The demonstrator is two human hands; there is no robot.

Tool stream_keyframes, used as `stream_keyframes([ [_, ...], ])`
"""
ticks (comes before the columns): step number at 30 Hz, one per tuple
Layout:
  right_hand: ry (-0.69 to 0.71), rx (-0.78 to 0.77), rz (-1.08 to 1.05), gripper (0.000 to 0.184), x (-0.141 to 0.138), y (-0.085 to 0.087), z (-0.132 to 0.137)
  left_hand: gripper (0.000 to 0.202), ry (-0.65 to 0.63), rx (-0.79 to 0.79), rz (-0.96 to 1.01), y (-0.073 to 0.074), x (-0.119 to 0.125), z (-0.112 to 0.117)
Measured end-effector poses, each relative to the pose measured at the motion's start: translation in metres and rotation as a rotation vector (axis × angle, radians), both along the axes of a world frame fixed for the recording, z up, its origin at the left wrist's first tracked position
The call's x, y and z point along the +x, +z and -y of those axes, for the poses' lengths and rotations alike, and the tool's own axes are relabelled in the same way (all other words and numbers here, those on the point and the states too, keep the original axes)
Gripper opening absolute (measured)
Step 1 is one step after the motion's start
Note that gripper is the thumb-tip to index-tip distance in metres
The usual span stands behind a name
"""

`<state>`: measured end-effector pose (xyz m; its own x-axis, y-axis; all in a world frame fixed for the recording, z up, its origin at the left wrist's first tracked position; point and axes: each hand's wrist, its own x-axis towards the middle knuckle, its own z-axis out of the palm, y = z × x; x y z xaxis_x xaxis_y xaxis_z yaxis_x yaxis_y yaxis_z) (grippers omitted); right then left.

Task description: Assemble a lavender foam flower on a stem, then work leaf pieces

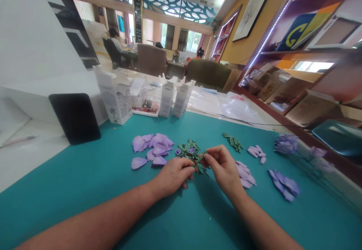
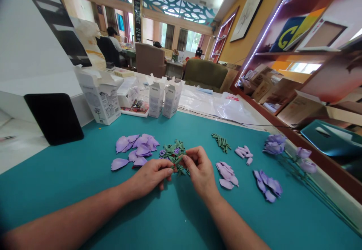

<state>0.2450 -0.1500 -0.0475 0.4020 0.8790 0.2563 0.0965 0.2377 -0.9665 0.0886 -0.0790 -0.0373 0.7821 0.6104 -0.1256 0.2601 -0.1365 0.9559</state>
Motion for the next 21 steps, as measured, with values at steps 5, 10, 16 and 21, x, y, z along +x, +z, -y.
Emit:
stream_keyframes([
  [5,-0.013,0.006,0.099,0.025,-0.0034,-0.0034,0.0014,0.016,0.011,0.025,-0.003,0.002,0.0001,0.0011],
  [10,-0.017,-0.006,0.152,0.023,-0.0066,-0.0051,0.0021,0.016,0.016,0.031,0.0,0.0026,0.0002,0.0031],
  [16,-0.023,-0.011,0.173,0.021,-0.0089,-0.0065,0.0022,0.018,0.035,0.045,-0.002,-0.0002,0.0011,0.0035],
  [21,-0.007,-0.011,0.176,0.021,-0.0099,-0.0072,0.0016,0.019,0.053,0.029,-0.001,-0.0045,0.0019,0.0035],
])
